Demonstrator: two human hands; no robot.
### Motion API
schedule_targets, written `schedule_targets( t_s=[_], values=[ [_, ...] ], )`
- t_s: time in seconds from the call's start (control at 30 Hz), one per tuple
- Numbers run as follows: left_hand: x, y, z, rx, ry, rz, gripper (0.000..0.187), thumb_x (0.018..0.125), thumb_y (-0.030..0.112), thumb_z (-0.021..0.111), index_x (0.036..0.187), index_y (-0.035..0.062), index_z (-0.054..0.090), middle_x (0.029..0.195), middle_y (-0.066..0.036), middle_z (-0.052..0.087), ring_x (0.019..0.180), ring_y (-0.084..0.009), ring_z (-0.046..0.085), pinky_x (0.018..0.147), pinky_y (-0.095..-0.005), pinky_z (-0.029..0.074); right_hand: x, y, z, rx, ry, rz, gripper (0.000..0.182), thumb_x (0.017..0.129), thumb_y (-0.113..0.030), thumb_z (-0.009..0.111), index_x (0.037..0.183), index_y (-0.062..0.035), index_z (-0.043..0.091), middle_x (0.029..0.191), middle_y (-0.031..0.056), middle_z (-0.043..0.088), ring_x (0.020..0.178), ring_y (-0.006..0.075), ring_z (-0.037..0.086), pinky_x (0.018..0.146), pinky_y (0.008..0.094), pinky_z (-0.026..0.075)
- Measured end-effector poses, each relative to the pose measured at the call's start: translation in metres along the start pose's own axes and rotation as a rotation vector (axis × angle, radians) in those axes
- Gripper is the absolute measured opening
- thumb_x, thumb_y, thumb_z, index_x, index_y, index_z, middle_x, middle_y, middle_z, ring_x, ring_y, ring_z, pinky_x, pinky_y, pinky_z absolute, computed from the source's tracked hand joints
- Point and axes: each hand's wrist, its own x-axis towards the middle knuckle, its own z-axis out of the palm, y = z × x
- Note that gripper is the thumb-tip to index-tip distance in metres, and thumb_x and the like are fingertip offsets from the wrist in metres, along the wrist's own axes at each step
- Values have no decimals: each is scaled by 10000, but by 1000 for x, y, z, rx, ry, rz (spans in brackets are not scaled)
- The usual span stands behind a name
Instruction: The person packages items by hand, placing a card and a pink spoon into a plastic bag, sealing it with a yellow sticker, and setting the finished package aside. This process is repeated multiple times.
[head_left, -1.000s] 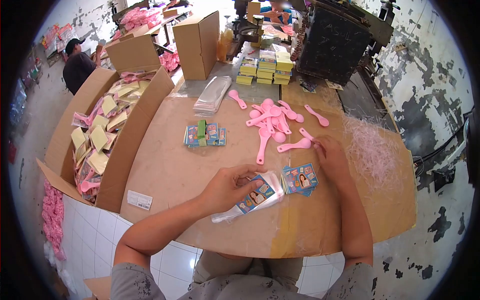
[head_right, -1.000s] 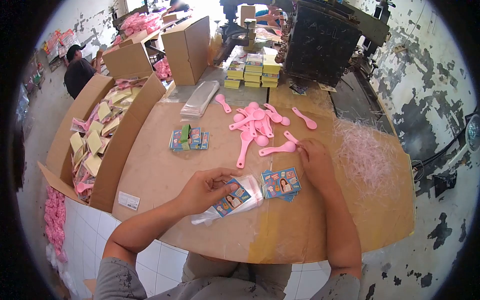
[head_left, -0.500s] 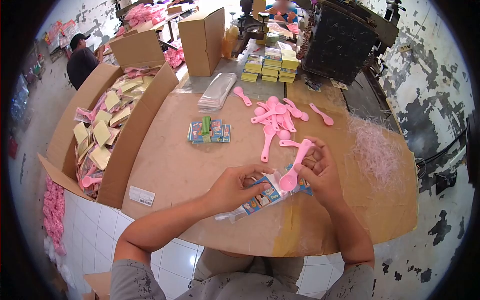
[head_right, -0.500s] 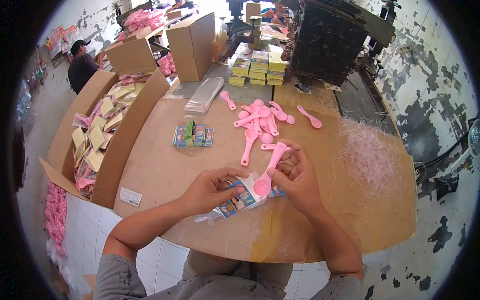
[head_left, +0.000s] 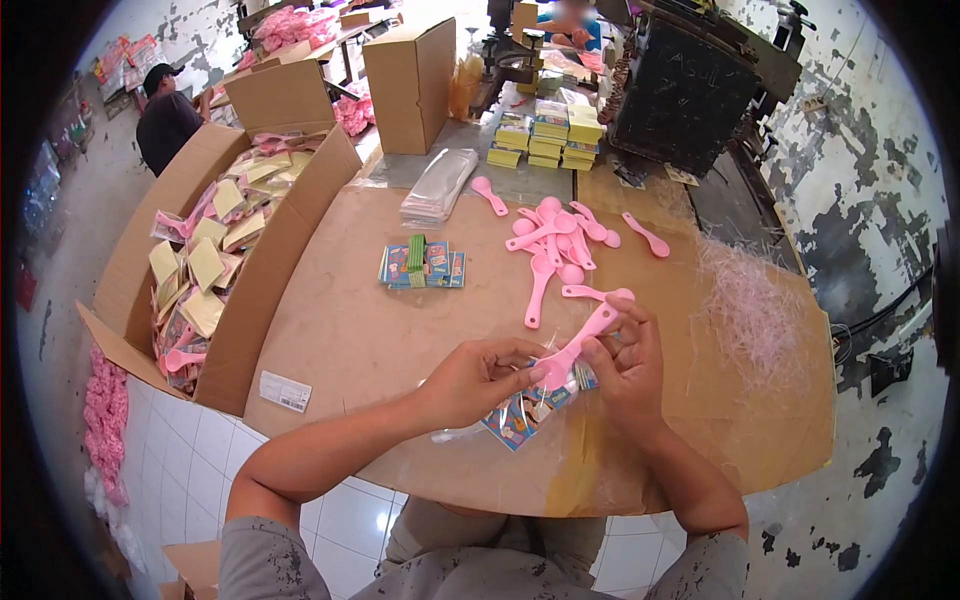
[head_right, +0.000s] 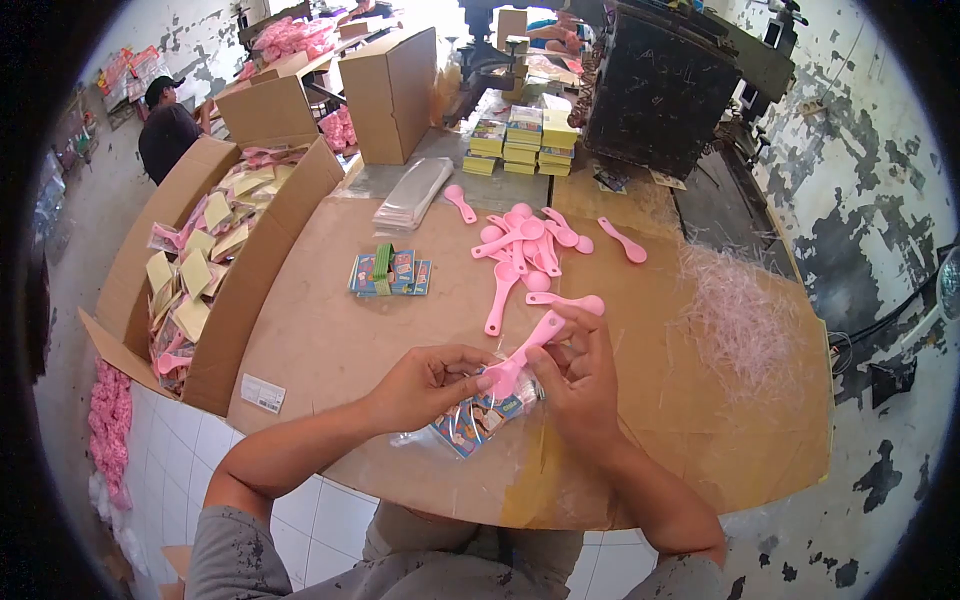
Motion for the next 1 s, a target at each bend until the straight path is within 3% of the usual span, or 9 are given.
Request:
schedule_targets(
  t_s=[0.13,0.27,0.33,0.43,0.53,0.63,0.7,0.8,1.0],
  values=[
    [0,1,1,-158,-11,64,317,1060,124,622,1331,-40,612,1086,-69,743,992,-85,687,860,-249,563,-7,16,-13,-102,-149,-58,381,1059,-78,549,1425,-55,445,1267,96,588,1153,174,583,986,335,471],
    [0,3,-5,-187,-62,49,278,1062,123,619,1287,-39,626,1115,-74,733,987,-76,678,842,-237,554,5,3,-26,-255,-428,-204,259,1041,-93,559,1293,-36,571,1313,122,592,1173,218,585,1036,370,444],
    [0,3,-8,-185,-94,38,262,1063,128,620,1279,-19,630,1104,-65,734,976,-69,673,830,-239,550,5,-3,-28,0,-326,-50,195,999,-49,607,1189,-25,645,1315,131,598,1192,243,591,1066,384,429],
    [-4,10,-6,-217,-168,49,262,1064,133,620,1295,9,622,1097,-49,735,983,-66,668,843,-250,543,14,-35,-4,-341,-264,-297,145,905,20,683,1042,-24,700,1287,126,624,1234,257,587,1068,397,440],
    [-8,13,-4,-292,-231,105,276,1065,125,612,1318,15,609,1176,-63,716,1068,-91,664,924,-265,537,18,-58,0,-554,-608,-443,204,814,52,748,994,-37,712,1242,112,652,1228,291,609,1066,429,458],
    [-10,13,1,-187,-124,248,304,1063,127,608,1348,22,593,1238,-81,694,1145,-126,648,1009,-312,512,28,-91,5,-439,-614,-451,200,801,2,766,981,-72,718,1132,69,693,1111,263,660,981,426,507],
    [-10,19,3,129,32,445,336,1058,139,613,1372,25,581,1281,-89,674,1192,-147,632,1057,-342,489,29,-120,11,-783,-671,-524,182,811,-28,764,979,-87,725,1039,48,702,998,237,681,902,405,525],
    [-17,24,-4,-38,-148,306,408,1044,181,635,1413,28,555,1337,-81,647,1246,-153,600,1107,-365,453,31,-129,16,-999,-538,-526,146,811,-12,777,941,-68,740,881,36,711,836,176,690,736,347,520],
    [-23,26,2,11,-105,451,370,1059,111,591,1417,21,558,1319,-91,665,1160,-142,661,1028,-328,510,34,-114,24,-814,-376,-150,123,834,-4,784,952,-20,755,806,45,718,645,108,613,585,264,474]
  ],
)
